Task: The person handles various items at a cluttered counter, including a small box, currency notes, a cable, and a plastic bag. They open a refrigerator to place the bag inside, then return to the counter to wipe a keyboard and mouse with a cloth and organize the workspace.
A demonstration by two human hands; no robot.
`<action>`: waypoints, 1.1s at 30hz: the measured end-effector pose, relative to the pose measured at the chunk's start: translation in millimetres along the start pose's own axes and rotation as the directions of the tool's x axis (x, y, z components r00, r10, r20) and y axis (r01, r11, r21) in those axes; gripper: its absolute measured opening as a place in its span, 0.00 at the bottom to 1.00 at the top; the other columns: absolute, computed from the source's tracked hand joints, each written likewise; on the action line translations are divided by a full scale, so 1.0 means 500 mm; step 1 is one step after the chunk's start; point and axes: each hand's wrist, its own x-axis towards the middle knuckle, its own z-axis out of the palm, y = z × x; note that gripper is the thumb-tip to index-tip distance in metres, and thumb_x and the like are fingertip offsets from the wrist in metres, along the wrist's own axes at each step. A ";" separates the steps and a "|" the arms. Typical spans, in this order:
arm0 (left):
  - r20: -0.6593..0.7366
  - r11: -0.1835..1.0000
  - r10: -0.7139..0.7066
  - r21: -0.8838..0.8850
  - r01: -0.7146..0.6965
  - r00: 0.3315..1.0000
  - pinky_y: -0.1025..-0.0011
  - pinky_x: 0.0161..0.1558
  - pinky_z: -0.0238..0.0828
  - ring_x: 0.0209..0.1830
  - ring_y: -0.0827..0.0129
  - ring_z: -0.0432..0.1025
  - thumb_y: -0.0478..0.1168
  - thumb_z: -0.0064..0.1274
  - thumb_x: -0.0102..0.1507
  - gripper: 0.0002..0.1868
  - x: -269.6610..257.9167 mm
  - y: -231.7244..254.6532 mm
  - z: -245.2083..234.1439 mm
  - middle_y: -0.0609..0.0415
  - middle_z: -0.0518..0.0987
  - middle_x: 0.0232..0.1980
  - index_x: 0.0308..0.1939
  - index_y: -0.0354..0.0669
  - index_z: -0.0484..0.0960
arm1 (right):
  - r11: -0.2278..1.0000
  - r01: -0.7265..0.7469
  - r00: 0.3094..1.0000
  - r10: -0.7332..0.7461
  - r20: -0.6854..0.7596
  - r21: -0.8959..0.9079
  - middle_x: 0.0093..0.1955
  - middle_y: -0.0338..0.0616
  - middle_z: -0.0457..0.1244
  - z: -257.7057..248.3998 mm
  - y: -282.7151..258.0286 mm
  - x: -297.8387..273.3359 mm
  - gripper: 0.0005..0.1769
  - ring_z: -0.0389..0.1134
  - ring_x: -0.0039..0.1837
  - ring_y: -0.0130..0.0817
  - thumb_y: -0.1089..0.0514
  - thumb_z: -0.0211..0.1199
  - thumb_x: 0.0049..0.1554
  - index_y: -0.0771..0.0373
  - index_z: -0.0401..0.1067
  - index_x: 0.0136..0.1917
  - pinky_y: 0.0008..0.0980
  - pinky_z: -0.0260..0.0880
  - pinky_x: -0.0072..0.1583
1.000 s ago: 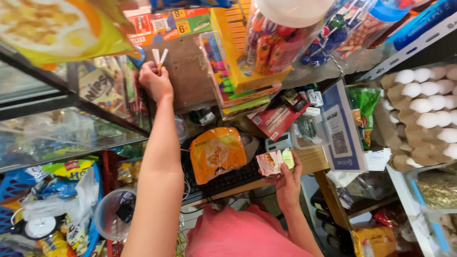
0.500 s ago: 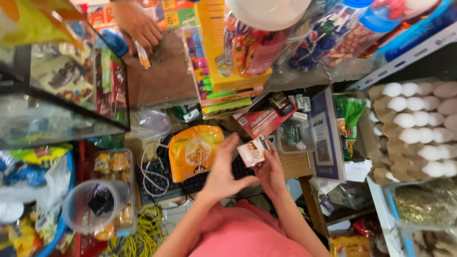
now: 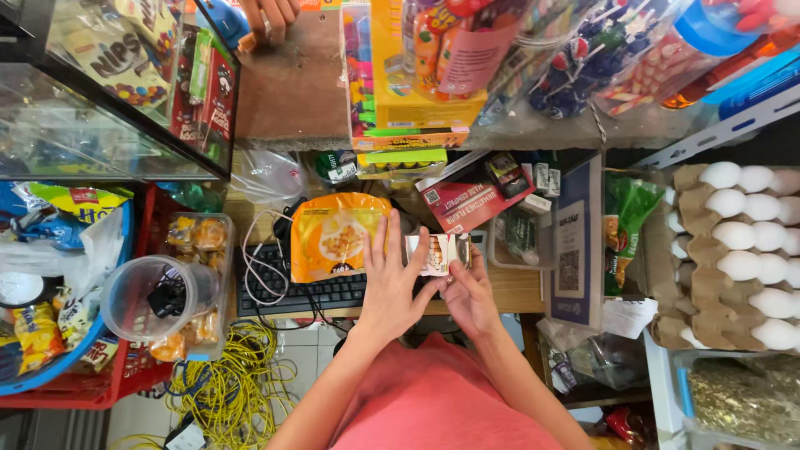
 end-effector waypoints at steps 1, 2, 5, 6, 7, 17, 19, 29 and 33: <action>0.047 1.000 -0.013 0.025 0.012 0.999 0.30 0.71 0.30 0.79 0.27 0.39 0.48 0.66 0.58 0.47 0.002 0.007 0.001 0.23 0.43 0.79 0.76 0.42 0.60 | 0.998 0.026 1.000 -0.025 0.005 -0.065 0.66 0.48 0.63 -0.007 -0.004 0.001 0.32 0.67 0.63 0.39 0.66 0.60 0.61 0.51 0.52 0.73 0.38 0.69 0.55; 0.093 0.996 -0.046 0.082 0.039 0.995 0.29 0.71 0.29 0.79 0.27 0.38 0.47 0.65 0.56 0.49 0.001 0.015 0.003 0.24 0.43 0.79 0.77 0.40 0.59 | 0.991 0.049 0.999 -0.049 0.009 -0.127 0.65 0.50 0.64 -0.015 -0.006 -0.001 0.31 0.68 0.61 0.41 0.66 0.61 0.61 0.52 0.52 0.72 0.40 0.70 0.56; 0.167 0.988 -0.119 0.115 0.101 0.979 0.28 0.71 0.25 0.80 0.26 0.36 0.43 0.64 0.51 0.53 -0.001 0.027 0.012 0.24 0.42 0.79 0.77 0.38 0.55 | 0.986 0.040 0.998 -0.046 -0.033 -0.163 0.64 0.51 0.64 -0.031 -0.012 -0.001 0.32 0.69 0.60 0.41 0.67 0.62 0.58 0.51 0.50 0.70 0.42 0.71 0.56; 0.156 0.992 -0.122 0.031 0.119 0.980 0.30 0.72 0.26 0.80 0.27 0.36 0.42 0.64 0.50 0.54 -0.002 0.029 0.014 0.24 0.42 0.80 0.78 0.39 0.55 | 0.989 0.025 0.998 -0.034 -0.058 -0.149 0.63 0.50 0.63 -0.035 -0.014 -0.002 0.33 0.70 0.60 0.40 0.67 0.62 0.57 0.50 0.50 0.69 0.42 0.71 0.56; 0.145 0.989 -0.126 -0.054 0.135 0.981 0.31 0.73 0.26 0.81 0.27 0.35 0.41 0.64 0.50 0.54 -0.003 0.031 0.016 0.23 0.41 0.80 0.78 0.39 0.55 | 0.994 0.019 0.998 -0.025 -0.053 -0.108 0.63 0.51 0.63 -0.039 -0.015 -0.002 0.32 0.69 0.60 0.40 0.66 0.62 0.59 0.51 0.50 0.69 0.43 0.72 0.56; 0.061 0.998 -0.065 0.012 0.064 0.996 0.29 0.73 0.22 0.81 0.27 0.34 0.38 0.61 0.47 0.56 -0.011 0.039 0.015 0.24 0.39 0.80 0.78 0.40 0.54 | 0.992 0.040 0.999 -0.043 -0.023 -0.122 0.66 0.51 0.62 -0.028 -0.018 -0.013 0.33 0.68 0.63 0.41 0.66 0.62 0.60 0.54 0.49 0.71 0.44 0.73 0.59; 0.103 0.991 -0.070 0.122 0.057 0.992 0.31 0.72 0.22 0.80 0.29 0.36 0.38 0.63 0.45 0.56 -0.013 0.033 0.010 0.26 0.40 0.80 0.77 0.44 0.56 | 0.985 0.063 0.998 -0.066 -0.012 -0.163 0.66 0.50 0.62 -0.016 -0.023 -0.014 0.36 0.68 0.63 0.41 0.67 0.62 0.59 0.52 0.48 0.73 0.43 0.73 0.58; -0.141 0.995 -0.055 -0.093 0.042 0.988 0.42 0.77 0.39 0.76 0.47 0.58 0.46 0.71 0.54 0.21 -0.020 0.035 -0.046 0.48 0.70 0.70 0.50 0.51 0.86 | 0.973 0.083 0.995 -0.071 0.063 -0.214 0.68 0.49 0.60 0.043 -0.040 -0.037 0.40 0.65 0.68 0.41 0.71 0.60 0.59 0.53 0.49 0.78 0.43 0.72 0.62; -0.199 0.996 -0.084 -0.057 0.074 0.976 0.42 0.75 0.39 0.70 0.51 0.63 0.48 0.71 0.52 0.14 -0.011 0.039 -0.061 0.52 0.75 0.60 0.38 0.50 0.87 | 0.973 0.097 0.993 -0.081 0.088 -0.208 0.70 0.48 0.58 0.056 -0.045 -0.030 0.40 0.64 0.69 0.41 0.71 0.60 0.58 0.50 0.49 0.76 0.44 0.72 0.64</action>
